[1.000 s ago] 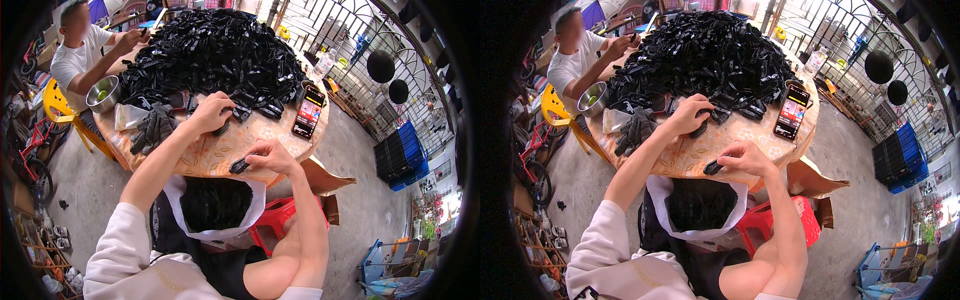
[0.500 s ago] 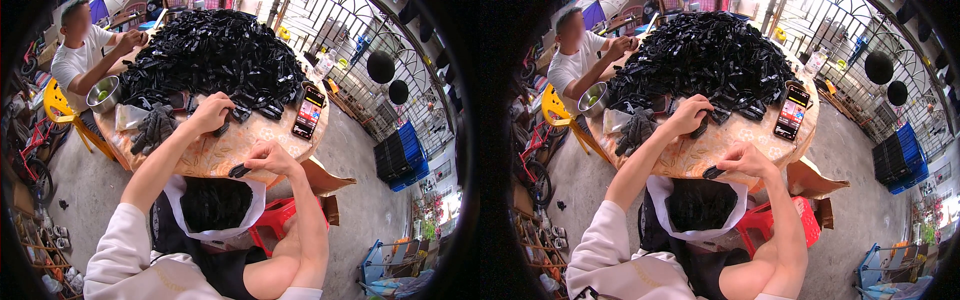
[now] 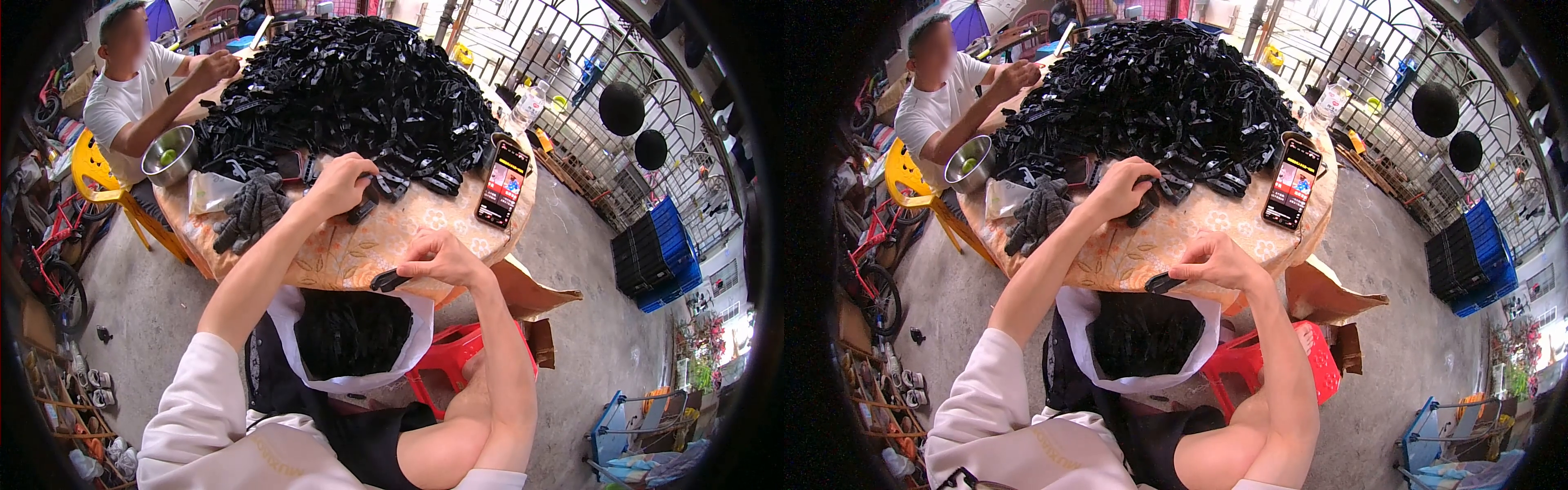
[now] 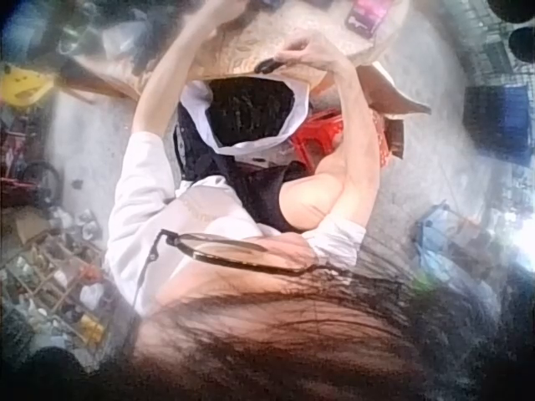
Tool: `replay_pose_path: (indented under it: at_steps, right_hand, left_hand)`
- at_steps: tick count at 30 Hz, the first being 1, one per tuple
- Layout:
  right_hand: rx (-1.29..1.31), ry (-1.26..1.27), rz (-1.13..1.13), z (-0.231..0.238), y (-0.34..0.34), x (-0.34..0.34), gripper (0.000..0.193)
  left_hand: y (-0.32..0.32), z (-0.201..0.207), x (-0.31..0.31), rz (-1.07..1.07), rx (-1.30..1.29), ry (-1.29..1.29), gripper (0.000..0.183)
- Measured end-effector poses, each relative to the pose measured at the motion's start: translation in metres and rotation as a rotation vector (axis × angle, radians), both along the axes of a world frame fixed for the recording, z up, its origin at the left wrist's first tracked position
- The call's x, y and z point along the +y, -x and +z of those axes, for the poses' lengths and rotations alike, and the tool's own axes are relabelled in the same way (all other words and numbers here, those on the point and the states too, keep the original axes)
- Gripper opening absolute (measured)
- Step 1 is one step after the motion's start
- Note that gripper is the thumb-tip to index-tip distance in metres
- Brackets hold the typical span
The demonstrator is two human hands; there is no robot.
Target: The person picks up plastic components from a pile on the table, joins them together by hand, and places the assembled parts into a bag.
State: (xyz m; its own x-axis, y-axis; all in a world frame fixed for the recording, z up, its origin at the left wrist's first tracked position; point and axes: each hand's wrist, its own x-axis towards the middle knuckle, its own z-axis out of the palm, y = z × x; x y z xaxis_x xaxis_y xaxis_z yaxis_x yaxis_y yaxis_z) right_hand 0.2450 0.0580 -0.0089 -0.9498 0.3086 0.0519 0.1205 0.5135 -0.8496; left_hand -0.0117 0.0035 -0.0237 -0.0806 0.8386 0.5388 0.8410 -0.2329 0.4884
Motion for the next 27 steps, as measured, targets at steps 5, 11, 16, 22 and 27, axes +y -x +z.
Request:
replay_pose_path:
  at_steps: [5, 11, 16, 22, 27]
  right_hand:
    - [-0.008, 0.024, 0.0, 0.001, -0.002, -0.001, 0.013]
    - [-0.037, 0.09, -0.079, 0.003, 0.003, -0.008, 0.012]
    - [0.185, -0.414, -0.456, -0.011, 0.022, -0.011, 0.027]
    - [0.169, -0.897, -0.596, -0.025, 0.059, 0.005, 0.048]
    - [-0.035, -0.571, -0.501, -0.021, 0.066, 0.017, 0.056]
  left_hand:
    - [-0.001, 0.001, 0.001, 0.017, -0.058, 0.008, 0.02]
    - [0.005, -0.005, 0.003, 0.039, -0.062, -0.023, 0.02]
    - [-0.001, -0.001, 0.006, 0.047, 0.041, -0.222, 0.024]
    - [-0.011, 0.008, 0.003, 0.089, -0.168, -0.201, 0.039]
    - [-0.011, 0.009, 0.002, -0.022, -0.609, -0.05, 0.042]
